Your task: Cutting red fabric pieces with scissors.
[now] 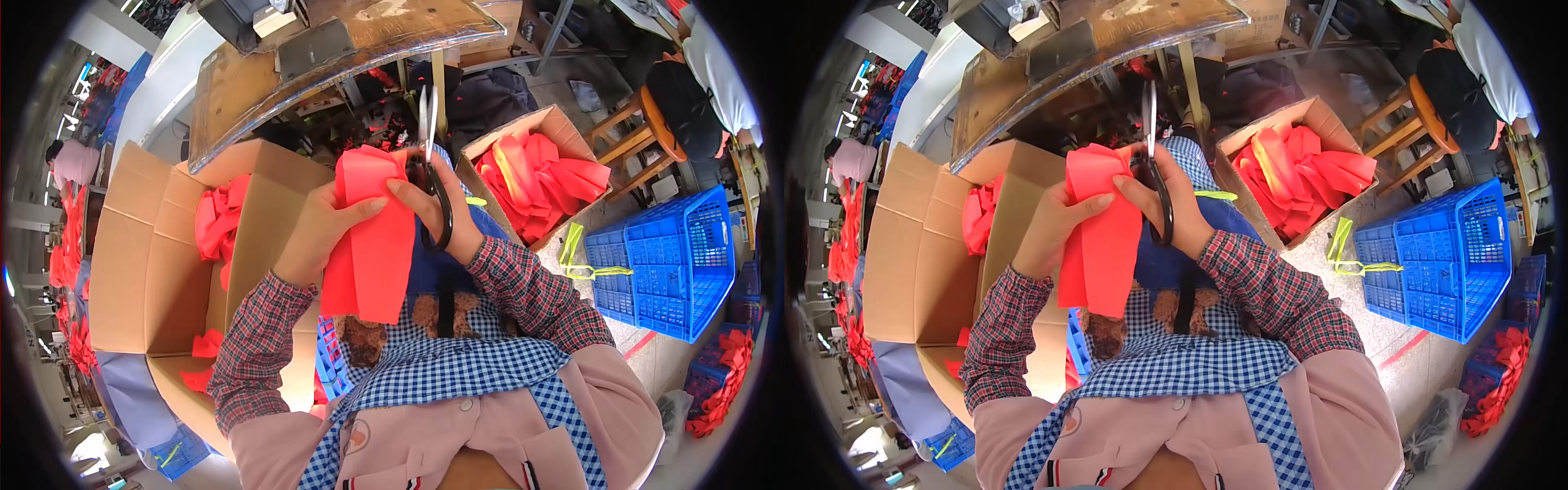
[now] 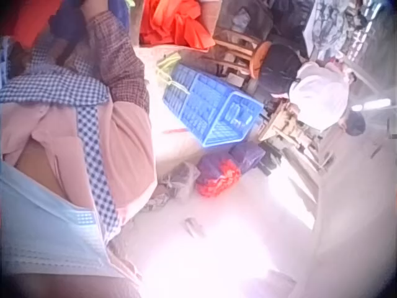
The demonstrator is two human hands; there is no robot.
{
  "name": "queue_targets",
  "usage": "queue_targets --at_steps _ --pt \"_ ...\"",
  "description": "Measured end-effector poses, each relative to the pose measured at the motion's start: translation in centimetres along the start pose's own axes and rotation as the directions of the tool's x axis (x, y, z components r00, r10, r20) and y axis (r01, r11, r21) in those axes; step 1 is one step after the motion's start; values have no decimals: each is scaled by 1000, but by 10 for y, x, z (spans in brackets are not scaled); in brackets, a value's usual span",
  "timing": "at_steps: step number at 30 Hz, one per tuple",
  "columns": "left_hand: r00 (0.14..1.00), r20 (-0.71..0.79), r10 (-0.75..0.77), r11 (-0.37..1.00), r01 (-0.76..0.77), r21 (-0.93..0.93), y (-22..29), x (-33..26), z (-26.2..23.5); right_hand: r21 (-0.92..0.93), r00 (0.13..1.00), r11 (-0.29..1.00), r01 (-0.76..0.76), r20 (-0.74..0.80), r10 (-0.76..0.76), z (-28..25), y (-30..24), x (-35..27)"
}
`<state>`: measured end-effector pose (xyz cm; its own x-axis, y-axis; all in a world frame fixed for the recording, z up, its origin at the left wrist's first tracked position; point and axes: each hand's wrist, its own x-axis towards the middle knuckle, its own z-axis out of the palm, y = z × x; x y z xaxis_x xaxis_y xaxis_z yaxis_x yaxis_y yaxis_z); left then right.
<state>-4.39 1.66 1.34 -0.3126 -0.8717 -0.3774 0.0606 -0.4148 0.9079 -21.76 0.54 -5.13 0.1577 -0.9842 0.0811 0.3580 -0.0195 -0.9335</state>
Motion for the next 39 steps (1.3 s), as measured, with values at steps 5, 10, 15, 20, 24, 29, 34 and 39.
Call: queue_targets --at_steps 5,10,15,20,24,29,34,39 --pt "997 -51 65 937 -43 346 -9 -1 -8 47 999 998 46 -15 -46 -8 4 5" --pt "993 36 110 993 -111 44 -20 4 -9 234 992 964 -122 3 124 -18 -4 5" --pt "992 -55 116 993 -118 -18 -22 6 -14 35 975 979 -202 104 198 -20 -6 -8" --pt "980 -141 143 989 -146 -16 -20 4 -20 -237 960 960 -146 202 195 -19 8 -20" --pt "968 -169 187 980 -173 95 -19 4 -21 -326 972 943 -67 192 135 -17 26 -20" --pt "961 -163 222 971 -204 120 -19 3 -21 -315 975 948 -36 198 102 -18 41 -17" --pt "963 -161 215 969 -190 160 -19 4 -22 -317 970 945 -78 194 145 -21 41 -18" --pt "967 -160 201 971 -174 164 -19 5 -21 -298 980 954 -40 175 96 -17 37 -16"
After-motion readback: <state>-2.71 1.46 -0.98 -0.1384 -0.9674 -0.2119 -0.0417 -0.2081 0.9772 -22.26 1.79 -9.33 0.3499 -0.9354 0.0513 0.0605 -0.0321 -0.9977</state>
